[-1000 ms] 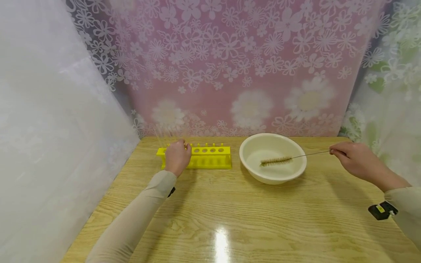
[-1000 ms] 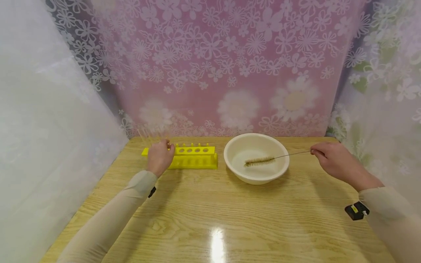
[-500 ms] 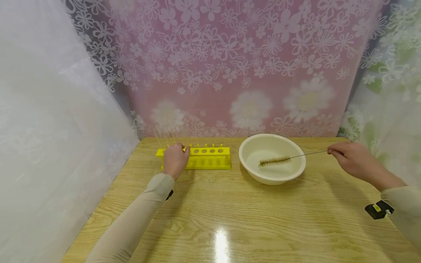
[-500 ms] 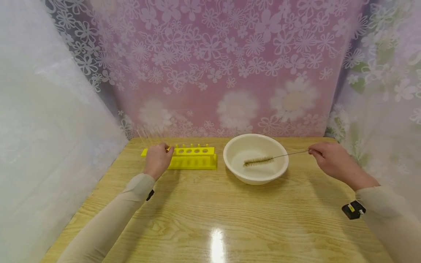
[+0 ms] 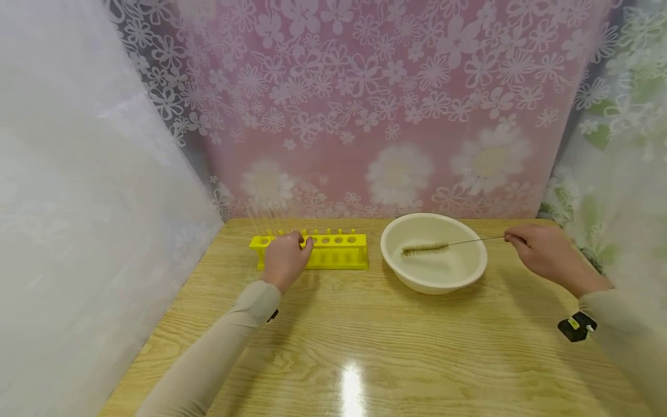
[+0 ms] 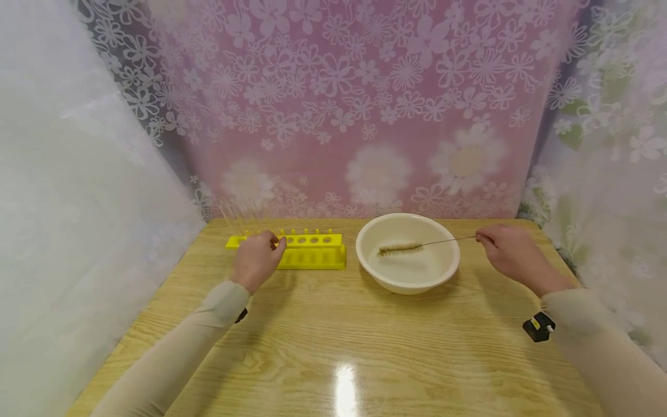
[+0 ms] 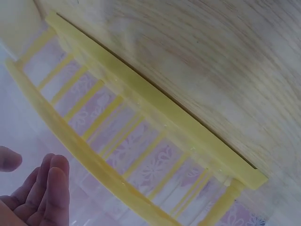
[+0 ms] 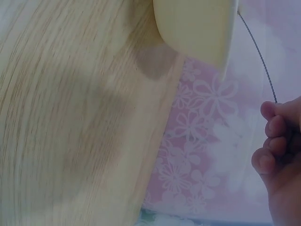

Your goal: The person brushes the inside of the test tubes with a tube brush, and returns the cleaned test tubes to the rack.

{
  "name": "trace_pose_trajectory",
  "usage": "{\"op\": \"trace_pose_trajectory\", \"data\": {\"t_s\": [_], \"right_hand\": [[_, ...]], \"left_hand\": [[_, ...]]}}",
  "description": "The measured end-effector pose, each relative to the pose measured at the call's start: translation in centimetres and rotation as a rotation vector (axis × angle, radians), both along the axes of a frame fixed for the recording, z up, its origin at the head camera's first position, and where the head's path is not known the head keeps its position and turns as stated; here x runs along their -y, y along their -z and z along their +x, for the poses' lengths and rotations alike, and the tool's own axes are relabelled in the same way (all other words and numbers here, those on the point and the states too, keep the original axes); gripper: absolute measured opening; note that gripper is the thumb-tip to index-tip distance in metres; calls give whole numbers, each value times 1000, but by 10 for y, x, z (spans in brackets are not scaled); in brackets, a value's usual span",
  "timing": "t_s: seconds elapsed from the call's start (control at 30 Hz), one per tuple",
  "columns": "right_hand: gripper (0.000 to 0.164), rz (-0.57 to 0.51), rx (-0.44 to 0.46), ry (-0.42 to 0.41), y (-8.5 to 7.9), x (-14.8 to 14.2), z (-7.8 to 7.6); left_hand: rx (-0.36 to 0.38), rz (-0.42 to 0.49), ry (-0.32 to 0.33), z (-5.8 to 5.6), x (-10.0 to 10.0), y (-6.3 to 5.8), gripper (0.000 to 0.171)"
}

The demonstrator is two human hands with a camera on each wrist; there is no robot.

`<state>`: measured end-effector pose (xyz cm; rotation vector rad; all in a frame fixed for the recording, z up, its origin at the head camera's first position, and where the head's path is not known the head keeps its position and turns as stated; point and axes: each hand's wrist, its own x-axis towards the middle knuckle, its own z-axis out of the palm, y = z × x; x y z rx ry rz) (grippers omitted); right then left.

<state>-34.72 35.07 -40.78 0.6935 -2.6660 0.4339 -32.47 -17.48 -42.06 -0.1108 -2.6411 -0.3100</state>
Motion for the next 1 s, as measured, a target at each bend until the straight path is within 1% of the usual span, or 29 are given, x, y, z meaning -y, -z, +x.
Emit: {"op": "trace_pose_trajectory", "data": {"t_s": [0.17,0.3,0.4,0.57,0.7,0.77,0.83,0.93,1.0], "right_hand": [[20,-12,30,-9,8,9,-9],[19,-5,47,-16,14,12,-12],[20,-3,73,-20,15,12,-13],[23,18,153,-15,14,11,-12],[24,43,196,-12,14,8,-11],[29,60,217,-7,14,7,-11],[38,79,223,8,12,6,-9],[54,113,181,48,4,7,-6],[59,123,122,66,-5,11,-3]], "left_hand": [[-55,-29,37,3,-6,3,33],[-104,-40,71,4,-8,5,33],[-124,-39,90,5,-9,6,34],[-120,-34,108,6,-10,4,33],[-103,-34,109,6,-13,5,33],[-88,-17,112,6,-13,6,32],[-81,0,122,7,-13,7,30],[-97,32,154,7,-14,8,26],[-122,37,183,7,-15,7,25]]}}
